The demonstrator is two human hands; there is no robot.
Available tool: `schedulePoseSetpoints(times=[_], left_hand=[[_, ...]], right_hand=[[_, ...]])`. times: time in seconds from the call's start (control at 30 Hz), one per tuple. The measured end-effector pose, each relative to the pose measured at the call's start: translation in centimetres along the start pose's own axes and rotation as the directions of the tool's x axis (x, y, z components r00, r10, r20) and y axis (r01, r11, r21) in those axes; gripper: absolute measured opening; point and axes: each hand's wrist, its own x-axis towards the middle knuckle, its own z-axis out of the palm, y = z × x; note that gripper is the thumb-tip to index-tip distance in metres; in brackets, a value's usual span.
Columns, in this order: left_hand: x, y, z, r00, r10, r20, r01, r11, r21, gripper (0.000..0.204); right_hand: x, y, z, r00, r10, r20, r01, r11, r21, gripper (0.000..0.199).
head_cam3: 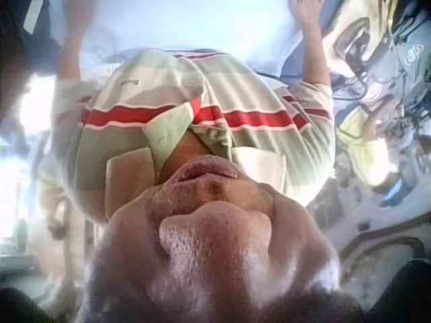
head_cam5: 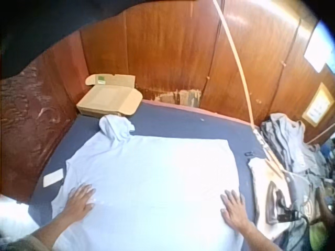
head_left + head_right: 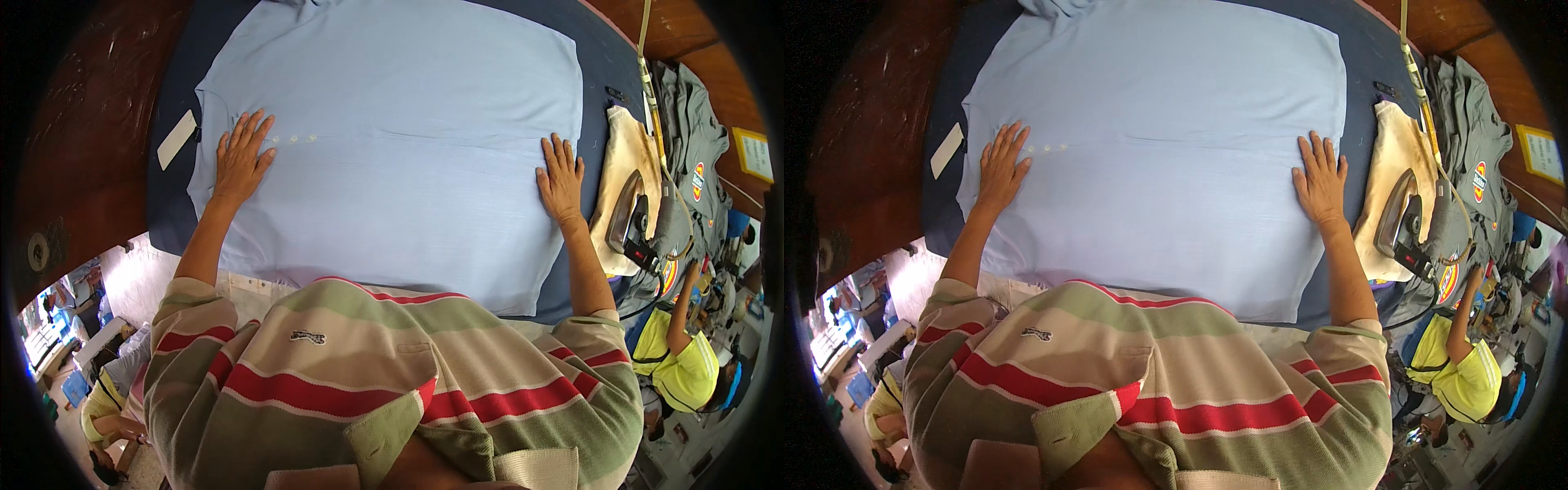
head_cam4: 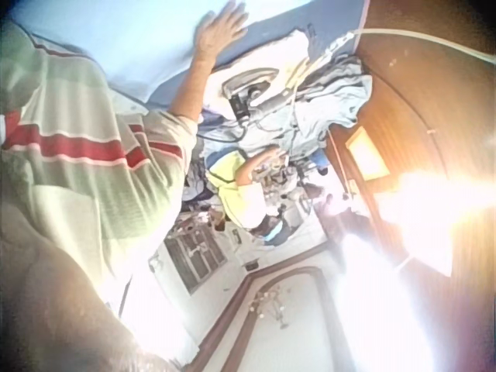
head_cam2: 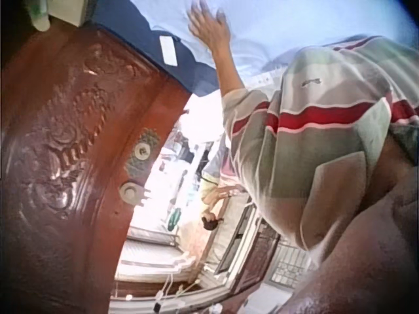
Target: The person irons a blue collared shirt on a table using a steam iron and then folds the garment.
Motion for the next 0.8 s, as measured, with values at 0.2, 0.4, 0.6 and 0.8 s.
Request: schedulePoseSetpoints(times=[0.2,0.4,0.6,0.8], left_hand=[[-0.2,-0.8,0.5,0.999,0.01,-0.032,-0.01,1.0,0.012,0.061],[0.0,-0.1,-0.2,0.999,-0.025,0.034,0.023,0.998,0.055,0.061],[1.3,4.4,-1.9,0.999,0.022,-0.026,-0.022,0.999,-0.026,0.055],[6.3,13.8,-0.4,0.982,0.114,-0.153,-0.156,0.943,-0.295,0.039]], right_hand=[[-0.3,0.4,0.0,0.999,-0.003,-0.039,0.004,1.0,0.024,0.058],[-0.2,0.5,0.1,1.0,-0.002,-0.013,0.003,0.998,0.064,0.059],[0.4,-1.6,-1.8,0.981,-0.007,-0.191,0.036,0.988,0.147,0.047],[5.8,-10.0,-3.0,0.956,-0.158,-0.247,0.244,0.896,0.371,0.03]])
